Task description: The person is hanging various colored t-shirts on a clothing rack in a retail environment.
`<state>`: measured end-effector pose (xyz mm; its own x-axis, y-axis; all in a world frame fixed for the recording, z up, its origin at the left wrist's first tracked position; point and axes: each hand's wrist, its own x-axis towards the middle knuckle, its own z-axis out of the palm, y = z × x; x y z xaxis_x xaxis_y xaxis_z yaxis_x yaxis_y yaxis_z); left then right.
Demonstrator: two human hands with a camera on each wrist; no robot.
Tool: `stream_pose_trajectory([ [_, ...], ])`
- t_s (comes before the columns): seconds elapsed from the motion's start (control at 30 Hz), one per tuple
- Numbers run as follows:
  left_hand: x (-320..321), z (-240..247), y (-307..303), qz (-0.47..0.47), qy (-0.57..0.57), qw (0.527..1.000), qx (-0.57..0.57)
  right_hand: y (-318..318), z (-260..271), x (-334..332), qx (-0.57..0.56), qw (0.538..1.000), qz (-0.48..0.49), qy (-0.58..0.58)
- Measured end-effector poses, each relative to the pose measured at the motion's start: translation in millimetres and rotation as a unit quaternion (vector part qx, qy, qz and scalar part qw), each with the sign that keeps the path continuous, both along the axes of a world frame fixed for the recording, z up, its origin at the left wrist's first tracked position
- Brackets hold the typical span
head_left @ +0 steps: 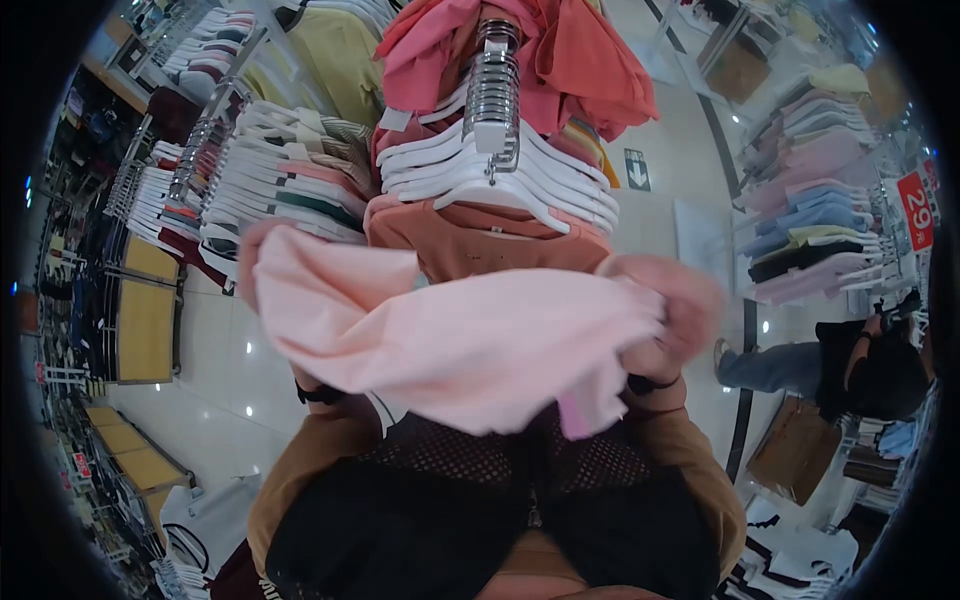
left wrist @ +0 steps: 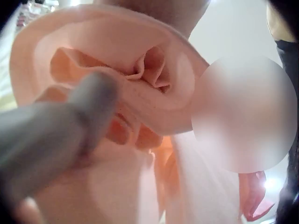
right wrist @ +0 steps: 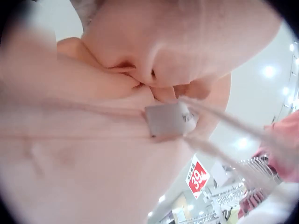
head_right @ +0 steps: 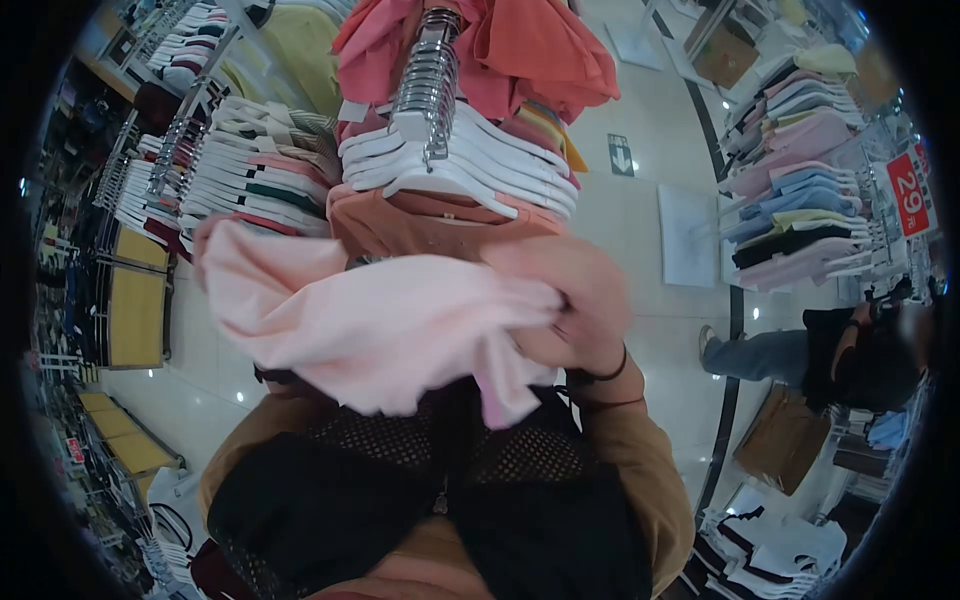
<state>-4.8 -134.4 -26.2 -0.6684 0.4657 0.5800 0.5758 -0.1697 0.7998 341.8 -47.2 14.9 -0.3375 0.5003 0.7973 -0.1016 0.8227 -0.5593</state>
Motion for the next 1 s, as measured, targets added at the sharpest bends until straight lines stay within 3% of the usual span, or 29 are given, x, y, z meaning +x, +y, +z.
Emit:
stream_pose_trajectory([
  [0.07, -9, -30, -5, -0.218, -0.210, 0.953, 0.031, 11, 1, -19, 0.027, 0.997, 0.009, -0.071],
  [0.13, 3, -39, -7, -0.245, -0.053, 0.958, -0.137, 13, -7, -45, -0.053, 0.995, 0.060, -0.055],
  [0.2, 23, -46, -1, -0.317, 0.117, 0.921, -0.193, 14, -13, -64, -0.131, 0.984, 0.113, -0.037],
  [0.27, 51, -38, 0, -0.406, 0.176, 0.879, -0.177, 13, -20, -78, -0.320, 0.915, 0.237, -0.064],
  [0.33, 69, -52, 4, -0.457, 0.119, 0.859, -0.194, 20, -36, -90, -0.289, 0.926, 0.238, -0.051],
  [0.37, 73, -57, 5, -0.506, 0.068, 0.835, -0.204, 22, -42, -95, -0.370, 0.883, 0.284, -0.053],
  [0.4, 74, -60, 5, -0.508, 0.065, 0.833, -0.212, 23, -46, -98, -0.447, 0.831, 0.327, -0.053],
  [0.47, 74, -65, 8, -0.494, -0.108, 0.827, -0.247, 28, -50, -95, -0.425, 0.841, 0.328, -0.068],
  [0.53, 72, -70, 11, -0.483, -0.053, 0.846, -0.218, 30, -51, -88, -0.498, 0.779, 0.380, 0.014],
  [0.67, 81, -70, 9, -0.452, -0.058, 0.870, -0.190, 33, -58, -61, -0.530, 0.726, 0.436, 0.032],
  [0.8, 84, -74, 13, -0.409, -0.123, 0.881, -0.206, 26, -89, -45, -0.460, 0.760, 0.459, 0.016],
  [0.9, 88, -78, 22, -0.410, -0.113, 0.887, -0.179, 9, -97, -37, -0.397, 0.830, 0.392, -0.016],
  [1.0, 94, -65, 26, -0.401, -0.193, 0.861, -0.247, 9, -104, -37, -0.426, 0.850, 0.302, -0.068],
])
